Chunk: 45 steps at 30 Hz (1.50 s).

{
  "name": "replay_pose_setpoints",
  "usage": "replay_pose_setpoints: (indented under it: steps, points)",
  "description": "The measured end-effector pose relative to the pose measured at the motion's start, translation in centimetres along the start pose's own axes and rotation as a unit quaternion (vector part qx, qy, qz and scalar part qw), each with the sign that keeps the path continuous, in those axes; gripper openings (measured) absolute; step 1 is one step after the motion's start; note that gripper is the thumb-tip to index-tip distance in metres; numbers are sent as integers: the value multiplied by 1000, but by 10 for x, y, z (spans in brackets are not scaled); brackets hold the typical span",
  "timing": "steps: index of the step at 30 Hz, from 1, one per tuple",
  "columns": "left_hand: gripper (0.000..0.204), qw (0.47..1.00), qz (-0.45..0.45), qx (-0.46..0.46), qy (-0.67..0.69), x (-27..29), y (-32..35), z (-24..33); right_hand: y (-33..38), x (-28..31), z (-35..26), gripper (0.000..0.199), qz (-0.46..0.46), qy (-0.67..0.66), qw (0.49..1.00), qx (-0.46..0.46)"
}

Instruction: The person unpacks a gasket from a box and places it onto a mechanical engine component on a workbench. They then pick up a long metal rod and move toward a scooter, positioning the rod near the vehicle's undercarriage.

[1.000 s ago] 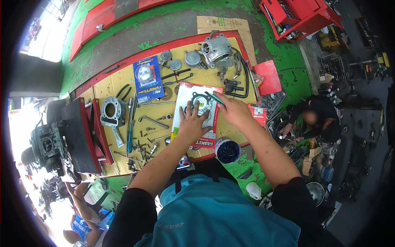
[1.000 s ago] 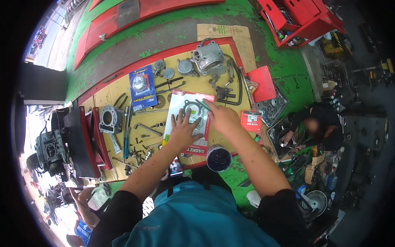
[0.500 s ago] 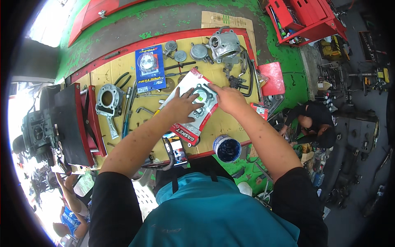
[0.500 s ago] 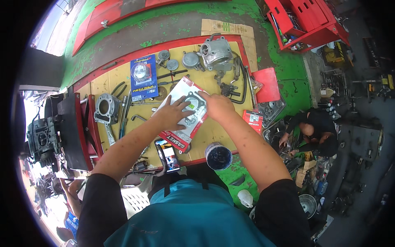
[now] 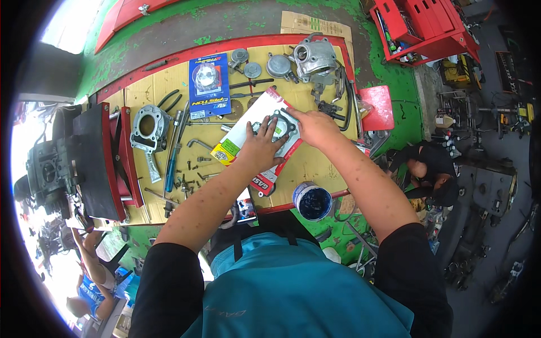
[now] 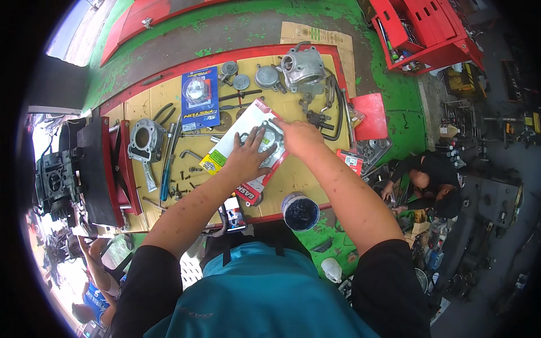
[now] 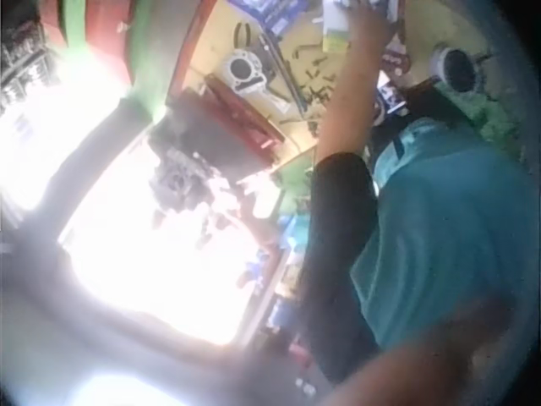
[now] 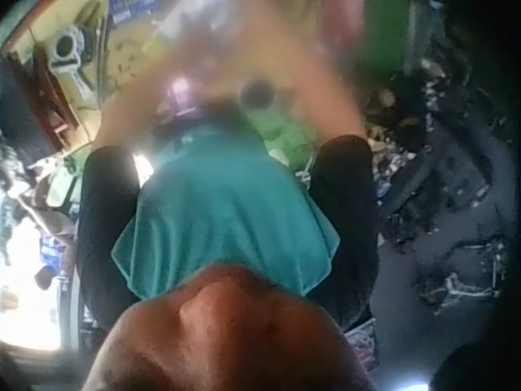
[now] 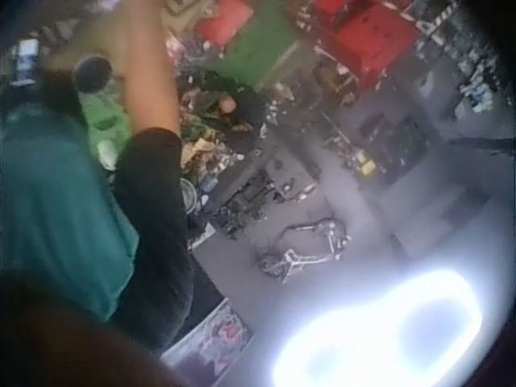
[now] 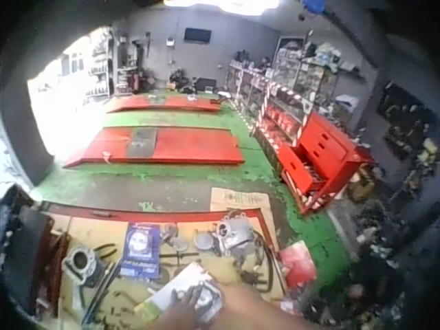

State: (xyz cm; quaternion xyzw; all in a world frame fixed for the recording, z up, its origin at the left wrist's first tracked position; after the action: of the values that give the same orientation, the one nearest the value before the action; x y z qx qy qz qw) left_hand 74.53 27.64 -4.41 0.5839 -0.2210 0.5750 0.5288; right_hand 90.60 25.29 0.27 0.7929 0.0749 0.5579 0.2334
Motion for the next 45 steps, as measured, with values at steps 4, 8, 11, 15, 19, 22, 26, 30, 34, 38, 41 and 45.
replay_pose_setpoints:
  steps: [4, 8, 11, 15, 19, 22, 26, 30, 34, 38, 41, 45]
  points:
    - [79, 1000, -22, 9, 7, 2, -3, -1, -1, 8, -7, 64, -31, 18, 999, -6]
    - [79, 999, -32, 10, 8, 5, -2, 0, -3, 6, -4, 61, -31, 44, 998, 22]
    - [78, 999, -42, 16, 2, 4, -4, 1, 1, 9, -3, 60, -37, 51, 998, 31]
    - [79, 998, -58, 20, -6, 3, -5, 1, 6, 9, -4, 61, -43, 62, 997, 30]
    - [77, 999, -49, 23, 5, 6, -4, 2, 11, 9, -3, 63, -49, 75, 995, 38]
    - [77, 999, -47, 24, 0, 5, -4, 2, 15, 8, -2, 63, -51, 90, 993, 47]
    - [79, 998, -53, 23, -4, 4, -5, 1, 22, 9, 1, 64, -52, 108, 990, 70]
    - [80, 998, -51, 23, -6, 4, -4, 1, 25, 3, 10, 65, -41, 123, 988, 82]
    - [81, 999, -45, 23, -8, 4, -3, 2, 29, -4, 13, 65, -36, 131, 988, 79]
    - [83, 999, -42, 27, -8, 5, -3, 2, 37, -3, 11, 63, -30, 135, 988, 66]
    - [83, 999, -42, 28, -9, 6, -3, 2, 40, -3, 10, 62, -45, 125, 990, 51]
    - [82, 999, -35, 29, -12, 4, -3, 3, 46, -11, 16, 62, -6, 125, 990, 61]
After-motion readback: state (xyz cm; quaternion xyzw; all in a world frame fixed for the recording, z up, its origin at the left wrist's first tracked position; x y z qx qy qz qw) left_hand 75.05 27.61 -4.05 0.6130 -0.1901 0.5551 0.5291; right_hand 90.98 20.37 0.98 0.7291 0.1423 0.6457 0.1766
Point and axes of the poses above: each hand's wrist, its own y-axis away from the middle knuckle, its own x-axis out of the back of the hand, z = x × y, the point moved 6 cm from there along -y, towards the middle knuckle, and after that the axes turned 3 degrees about x, right-handed, at the moved point
